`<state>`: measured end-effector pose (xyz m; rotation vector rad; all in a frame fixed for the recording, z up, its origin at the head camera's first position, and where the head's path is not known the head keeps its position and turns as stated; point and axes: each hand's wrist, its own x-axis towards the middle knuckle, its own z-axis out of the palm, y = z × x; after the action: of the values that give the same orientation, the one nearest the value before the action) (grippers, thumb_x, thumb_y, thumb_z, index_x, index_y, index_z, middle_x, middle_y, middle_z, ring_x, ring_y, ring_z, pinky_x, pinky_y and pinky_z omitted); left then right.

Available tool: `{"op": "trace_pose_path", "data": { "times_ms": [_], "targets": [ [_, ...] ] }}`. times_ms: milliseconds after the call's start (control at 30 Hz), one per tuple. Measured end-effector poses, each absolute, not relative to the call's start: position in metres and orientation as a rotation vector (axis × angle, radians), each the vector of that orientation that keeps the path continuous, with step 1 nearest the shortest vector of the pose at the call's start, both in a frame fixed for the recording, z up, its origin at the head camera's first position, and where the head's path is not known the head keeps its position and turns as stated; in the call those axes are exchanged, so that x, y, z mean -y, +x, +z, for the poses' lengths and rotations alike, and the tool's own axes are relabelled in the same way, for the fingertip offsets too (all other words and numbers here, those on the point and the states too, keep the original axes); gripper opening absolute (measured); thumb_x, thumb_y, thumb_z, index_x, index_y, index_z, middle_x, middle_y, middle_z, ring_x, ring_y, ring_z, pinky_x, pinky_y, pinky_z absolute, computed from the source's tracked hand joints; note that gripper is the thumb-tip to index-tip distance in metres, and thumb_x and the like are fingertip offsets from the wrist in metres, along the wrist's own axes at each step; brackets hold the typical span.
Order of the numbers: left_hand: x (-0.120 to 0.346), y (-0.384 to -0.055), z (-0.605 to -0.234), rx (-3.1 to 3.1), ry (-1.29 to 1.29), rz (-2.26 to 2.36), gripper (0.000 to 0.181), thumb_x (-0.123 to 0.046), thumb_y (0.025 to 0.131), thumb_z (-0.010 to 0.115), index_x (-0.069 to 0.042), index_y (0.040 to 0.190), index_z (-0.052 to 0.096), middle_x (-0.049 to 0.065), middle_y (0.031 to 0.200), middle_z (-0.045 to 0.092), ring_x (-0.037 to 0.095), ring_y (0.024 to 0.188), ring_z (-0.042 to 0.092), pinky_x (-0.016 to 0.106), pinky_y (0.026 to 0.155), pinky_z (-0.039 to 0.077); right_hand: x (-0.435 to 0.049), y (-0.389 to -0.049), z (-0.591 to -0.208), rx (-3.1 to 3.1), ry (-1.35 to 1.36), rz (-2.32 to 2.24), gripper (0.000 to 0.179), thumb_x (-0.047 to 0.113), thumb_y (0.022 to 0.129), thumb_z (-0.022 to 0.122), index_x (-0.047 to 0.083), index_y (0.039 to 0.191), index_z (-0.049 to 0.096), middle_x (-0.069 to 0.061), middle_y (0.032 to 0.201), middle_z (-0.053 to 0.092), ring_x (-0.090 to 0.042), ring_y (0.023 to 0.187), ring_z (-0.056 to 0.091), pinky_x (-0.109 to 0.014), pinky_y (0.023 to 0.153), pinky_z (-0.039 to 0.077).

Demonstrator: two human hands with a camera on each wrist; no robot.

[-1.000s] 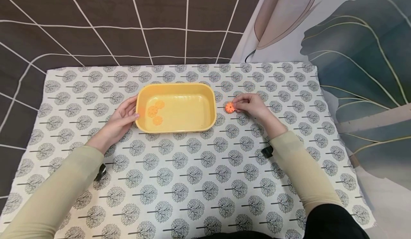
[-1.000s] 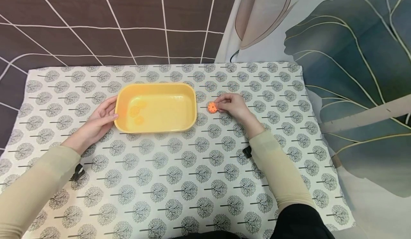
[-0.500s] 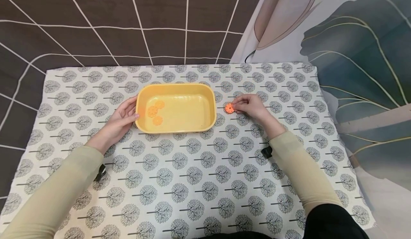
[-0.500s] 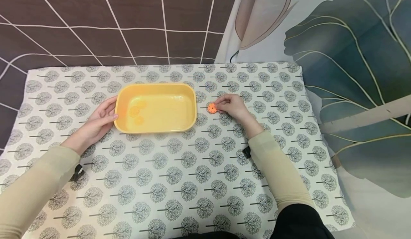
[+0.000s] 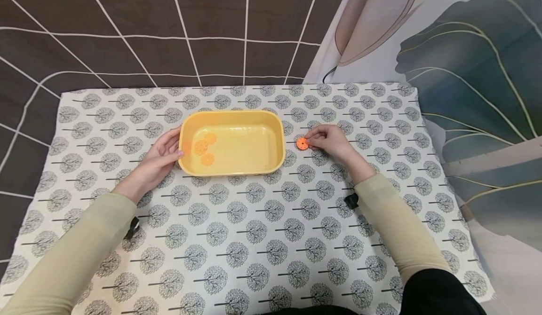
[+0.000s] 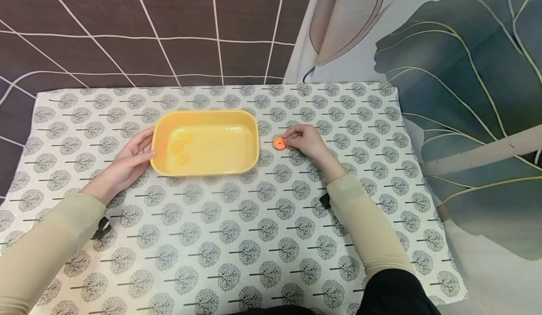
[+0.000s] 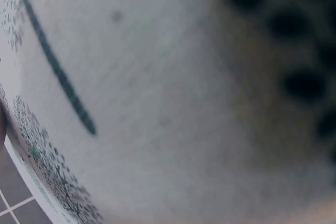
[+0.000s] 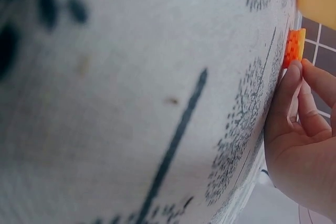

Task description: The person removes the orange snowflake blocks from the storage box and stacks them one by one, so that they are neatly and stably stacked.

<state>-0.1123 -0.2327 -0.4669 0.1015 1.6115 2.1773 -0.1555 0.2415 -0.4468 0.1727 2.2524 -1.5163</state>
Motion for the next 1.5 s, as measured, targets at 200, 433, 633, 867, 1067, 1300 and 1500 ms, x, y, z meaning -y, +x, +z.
{"op": "trace_pose_path", "data": {
  "times_ms": [200, 433, 633, 867, 1067, 1300, 1500],
  "targets": [
    [0.232, -0.112, -0.467, -1.62, 0.108, 2.176, 0.072, 0.007, 0.1, 0.058, -0.014, 0.164, 0.032, 0.013, 0.18, 0.007, 0.01, 0.16, 0.03, 0.025, 0.135, 0.023, -0.242, -0.155, -0.446, -2.234, 0.181, -1.528, 0.028, -0.007, 0.096, 0.069, -0.016, 0.121, 0.064, 0.004, 0.085, 0.071, -0.004, 0.076, 0.067, -0.013, 0.075, 0.064],
    [0.231, -0.112, -0.466, -1.616, 0.112, 2.187, 0.072, 0.009, 0.1, 0.058, -0.014, 0.163, 0.033, 0.012, 0.18, 0.009, 0.003, 0.154, 0.038, 0.024, 0.134, 0.025, -0.241, -0.154, -0.442, -2.245, 0.187, -1.53, 0.028, -0.004, 0.096, 0.07, -0.013, 0.122, 0.065, 0.001, 0.088, 0.07, -0.007, 0.077, 0.066, -0.014, 0.076, 0.064],
    [0.231, -0.112, -0.465, -1.631, 0.115, 2.185, 0.072, 0.009, 0.1, 0.058, -0.014, 0.163, 0.033, 0.013, 0.18, 0.009, 0.008, 0.158, 0.034, 0.023, 0.133, 0.027, -0.236, -0.156, -0.431, -2.341, 0.153, -1.462, 0.026, 0.005, 0.098, 0.073, -0.005, 0.122, 0.069, -0.003, 0.096, 0.071, -0.011, 0.082, 0.065, -0.018, 0.075, 0.065],
    [0.231, -0.113, -0.465, -1.639, 0.113, 2.17, 0.073, 0.009, 0.1, 0.056, -0.014, 0.165, 0.031, 0.012, 0.18, 0.008, 0.018, 0.166, 0.019, 0.021, 0.132, 0.029, -0.222, -0.162, -0.415, -2.499, 0.017, -1.341, 0.023, 0.01, 0.098, 0.074, 0.0, 0.119, 0.072, -0.006, 0.103, 0.073, -0.01, 0.085, 0.064, -0.015, 0.074, 0.06],
    [0.231, -0.113, -0.465, -1.625, 0.109, 2.171, 0.073, 0.01, 0.101, 0.056, -0.014, 0.165, 0.03, 0.011, 0.18, 0.007, 0.016, 0.165, 0.021, 0.019, 0.13, 0.03, -0.198, -0.166, -0.402, -2.466, -0.07, -1.404, 0.021, 0.006, 0.097, 0.074, -0.001, 0.116, 0.073, -0.01, 0.105, 0.073, -0.009, 0.086, 0.064, -0.012, 0.075, 0.059],
    [0.231, -0.113, -0.464, -1.634, 0.087, 2.176, 0.074, 0.009, 0.1, 0.057, -0.014, 0.164, 0.031, 0.012, 0.18, 0.007, 0.016, 0.165, 0.021, 0.023, 0.133, 0.026, -0.163, -0.172, -0.393, -2.467, -0.245, -1.433, 0.019, 0.002, 0.095, 0.075, -0.004, 0.112, 0.074, -0.017, 0.105, 0.075, -0.009, 0.083, 0.065, -0.016, 0.074, 0.062],
    [0.231, -0.113, -0.464, -1.632, 0.093, 2.178, 0.075, 0.01, 0.1, 0.056, -0.012, 0.166, 0.027, 0.014, 0.18, 0.005, 0.022, 0.166, 0.016, 0.024, 0.133, 0.026, -0.133, -0.176, -0.394, -2.421, -0.302, -1.431, 0.018, 0.001, 0.093, 0.077, -0.004, 0.11, 0.075, -0.017, 0.104, 0.075, -0.014, 0.086, 0.068, -0.018, 0.08, 0.063]
  ]
}}
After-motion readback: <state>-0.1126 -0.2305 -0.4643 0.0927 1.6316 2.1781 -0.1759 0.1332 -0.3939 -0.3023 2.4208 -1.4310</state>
